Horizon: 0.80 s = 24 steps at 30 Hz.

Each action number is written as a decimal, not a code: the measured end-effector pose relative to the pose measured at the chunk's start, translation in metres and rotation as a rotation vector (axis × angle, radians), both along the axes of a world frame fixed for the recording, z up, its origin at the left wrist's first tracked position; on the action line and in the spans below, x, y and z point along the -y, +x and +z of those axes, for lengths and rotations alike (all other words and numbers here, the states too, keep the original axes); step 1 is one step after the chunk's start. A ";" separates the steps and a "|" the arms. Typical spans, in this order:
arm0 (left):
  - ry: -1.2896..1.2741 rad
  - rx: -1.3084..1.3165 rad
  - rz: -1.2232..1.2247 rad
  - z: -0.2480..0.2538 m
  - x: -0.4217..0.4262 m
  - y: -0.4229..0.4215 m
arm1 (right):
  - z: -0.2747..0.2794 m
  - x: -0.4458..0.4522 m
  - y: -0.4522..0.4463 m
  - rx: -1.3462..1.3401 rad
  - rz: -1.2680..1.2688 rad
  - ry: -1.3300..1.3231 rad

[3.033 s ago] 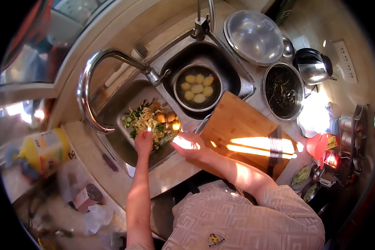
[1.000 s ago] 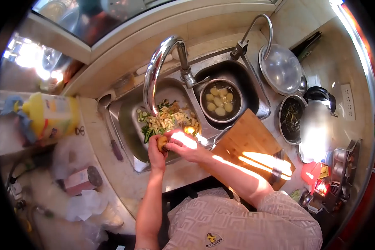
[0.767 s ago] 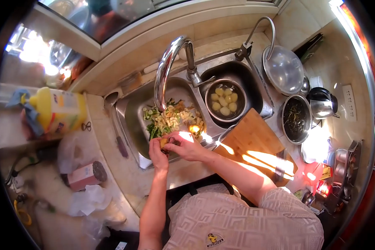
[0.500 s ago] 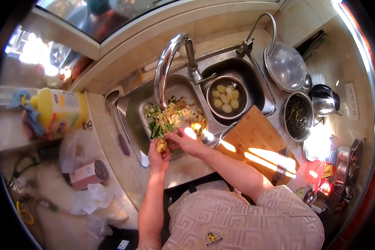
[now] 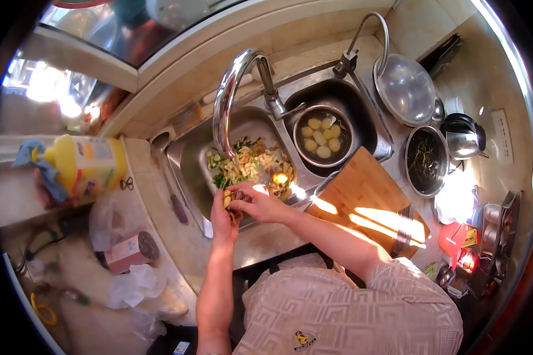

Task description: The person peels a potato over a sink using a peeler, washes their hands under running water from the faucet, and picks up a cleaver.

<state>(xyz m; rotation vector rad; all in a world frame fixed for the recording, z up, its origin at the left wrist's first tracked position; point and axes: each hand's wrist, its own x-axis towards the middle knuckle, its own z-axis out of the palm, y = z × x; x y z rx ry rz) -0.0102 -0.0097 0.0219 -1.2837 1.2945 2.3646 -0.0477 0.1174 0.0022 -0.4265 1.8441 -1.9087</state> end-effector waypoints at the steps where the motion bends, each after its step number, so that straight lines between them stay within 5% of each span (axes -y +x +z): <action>1: 0.060 -0.008 -0.043 0.003 0.003 -0.001 | -0.002 0.000 -0.005 0.162 0.047 -0.077; 3: 0.167 -0.001 -0.122 0.009 0.005 -0.004 | -0.008 -0.001 -0.010 0.591 0.088 -0.350; 6: 0.543 -0.177 -0.181 0.005 0.022 0.004 | -0.006 -0.007 -0.022 0.804 -0.170 -0.249; 8: 0.505 -0.145 -0.139 0.013 0.019 -0.001 | -0.004 -0.013 -0.025 0.781 -0.184 -0.262; 10: 0.312 0.023 0.021 0.020 0.011 -0.004 | -0.002 -0.016 -0.023 0.421 0.041 0.033; 14: 0.178 0.045 0.029 0.002 0.012 0.000 | 0.012 0.001 -0.012 0.006 0.052 -0.069; 16: -0.115 -0.095 0.024 0.000 -0.002 0.003 | 0.015 -0.003 -0.007 0.035 0.113 0.038; 22: -0.129 -0.179 -0.061 -0.008 0.007 0.013 | -0.008 0.006 -0.012 -0.190 0.073 0.035; 24: -0.134 -0.190 -0.116 -0.010 0.017 0.017 | 0.016 -0.008 -0.028 0.442 0.155 0.058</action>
